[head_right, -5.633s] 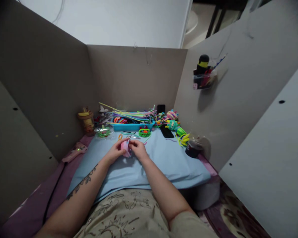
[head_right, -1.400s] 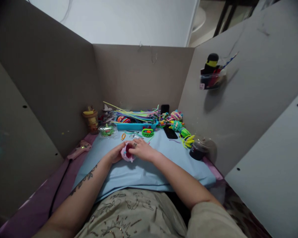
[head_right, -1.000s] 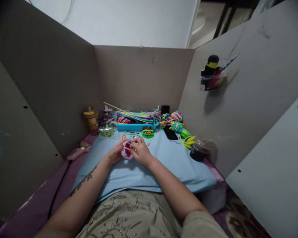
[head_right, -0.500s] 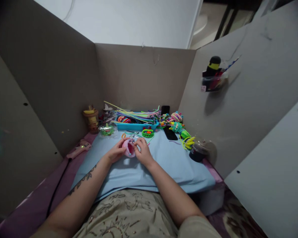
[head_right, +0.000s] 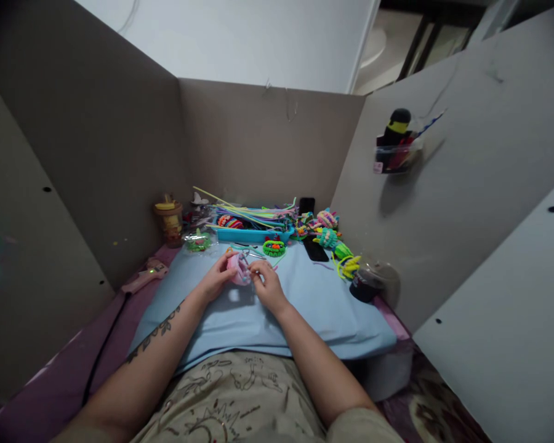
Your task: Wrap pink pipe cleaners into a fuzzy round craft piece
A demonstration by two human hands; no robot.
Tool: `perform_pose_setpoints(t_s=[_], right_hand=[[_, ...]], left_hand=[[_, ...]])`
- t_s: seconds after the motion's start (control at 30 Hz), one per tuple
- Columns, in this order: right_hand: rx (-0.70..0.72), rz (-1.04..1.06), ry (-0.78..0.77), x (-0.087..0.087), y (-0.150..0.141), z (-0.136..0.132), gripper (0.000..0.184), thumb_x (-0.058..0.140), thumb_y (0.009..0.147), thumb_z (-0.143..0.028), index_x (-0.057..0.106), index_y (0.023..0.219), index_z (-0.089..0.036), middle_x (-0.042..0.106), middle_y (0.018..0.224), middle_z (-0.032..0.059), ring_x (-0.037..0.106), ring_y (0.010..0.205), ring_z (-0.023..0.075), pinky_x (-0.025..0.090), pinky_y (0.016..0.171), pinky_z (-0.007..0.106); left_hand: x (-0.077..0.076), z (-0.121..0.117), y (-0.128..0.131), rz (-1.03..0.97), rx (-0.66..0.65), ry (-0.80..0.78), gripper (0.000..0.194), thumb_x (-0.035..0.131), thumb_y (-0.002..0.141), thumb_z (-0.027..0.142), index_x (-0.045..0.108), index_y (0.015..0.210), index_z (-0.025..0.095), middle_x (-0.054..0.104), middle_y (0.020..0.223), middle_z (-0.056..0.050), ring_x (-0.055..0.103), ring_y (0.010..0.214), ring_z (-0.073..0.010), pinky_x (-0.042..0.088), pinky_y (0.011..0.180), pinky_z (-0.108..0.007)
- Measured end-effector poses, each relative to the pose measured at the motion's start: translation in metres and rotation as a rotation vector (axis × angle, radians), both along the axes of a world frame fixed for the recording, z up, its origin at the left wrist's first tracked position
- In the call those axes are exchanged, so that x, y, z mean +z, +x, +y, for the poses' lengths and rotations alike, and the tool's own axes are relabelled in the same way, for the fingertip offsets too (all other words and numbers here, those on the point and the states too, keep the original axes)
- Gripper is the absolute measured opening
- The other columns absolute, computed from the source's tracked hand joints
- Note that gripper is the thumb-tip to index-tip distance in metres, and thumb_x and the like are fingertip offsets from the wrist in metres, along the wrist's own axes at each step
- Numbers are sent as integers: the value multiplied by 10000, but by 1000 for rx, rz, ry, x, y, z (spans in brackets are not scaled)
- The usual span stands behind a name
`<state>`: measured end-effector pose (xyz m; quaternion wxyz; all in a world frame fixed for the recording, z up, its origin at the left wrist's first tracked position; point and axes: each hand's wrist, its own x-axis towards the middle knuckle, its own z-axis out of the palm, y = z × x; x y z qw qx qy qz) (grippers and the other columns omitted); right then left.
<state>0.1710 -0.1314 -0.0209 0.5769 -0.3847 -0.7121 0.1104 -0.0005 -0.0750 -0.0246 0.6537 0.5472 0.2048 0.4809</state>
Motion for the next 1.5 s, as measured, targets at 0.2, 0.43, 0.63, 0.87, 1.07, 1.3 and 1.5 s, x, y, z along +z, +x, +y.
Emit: perform_pose_setpoints(t_s=[0.2, 0.43, 0.63, 0.87, 1.07, 1.3, 1.5], right_hand=[[-165, -254, 49, 3, 2, 3, 138, 493, 838, -132, 609, 817, -203, 583, 918, 80, 517, 912, 232, 430, 838, 393], [-143, -264, 49, 8, -3, 0, 160, 500, 819, -109, 626, 805, -207, 527, 911, 72, 505, 898, 221, 438, 824, 376], [-80, -110, -60, 11, -15, 3, 121, 511, 786, -141, 615, 762, -200, 529, 877, 52, 526, 880, 204, 441, 789, 341], [89, 189, -331, 7, -14, 18, 82, 572, 719, -265, 606, 725, -190, 529, 799, 29, 522, 739, 166, 411, 580, 246], [271, 428, -579, -9, -11, 21, 242, 647, 712, -407, 551, 696, -186, 491, 574, -43, 417, 499, 97, 324, 489, 215], [212, 314, -412, -13, -13, 14, 280, 683, 735, -427, 585, 858, -196, 589, 742, -4, 531, 662, 142, 413, 617, 253], [-154, -91, -136, -12, -18, 10, 90, 552, 829, -263, 605, 834, -190, 627, 806, 41, 564, 752, 185, 433, 714, 297]], left_hand=[[0, -3, -2, -22, -145, -148, 565, 799, 651, 311, 582, 1164, 220, 609, 1092, -63, 604, 840, -176, 488, 698, -264], [0, -4, -2, -33, -166, -141, 541, 784, 681, 323, 579, 1172, 224, 602, 1090, -67, 601, 852, -175, 495, 696, -261], [3, -5, -1, -8, -114, -78, 603, 816, 637, 339, 572, 1173, 210, 596, 1072, -63, 584, 861, -172, 472, 684, -239], [1, 0, 1, 39, 76, 126, 542, 791, 674, 336, 571, 1149, 195, 597, 1086, -63, 572, 971, -197, 458, 834, -284], [-8, 4, 5, 233, 183, 309, 411, 699, 768, 376, 557, 1105, 189, 585, 1180, -116, 603, 1036, -230, 490, 871, -355], [-11, 4, 3, 352, 381, 493, 263, 658, 785, 368, 591, 969, 192, 608, 1041, -76, 589, 992, -206, 514, 755, -300], [-5, -6, 2, 383, 477, 667, 139, 648, 786, 285, 625, 891, 197, 613, 921, -49, 564, 896, -176, 478, 781, -306]])
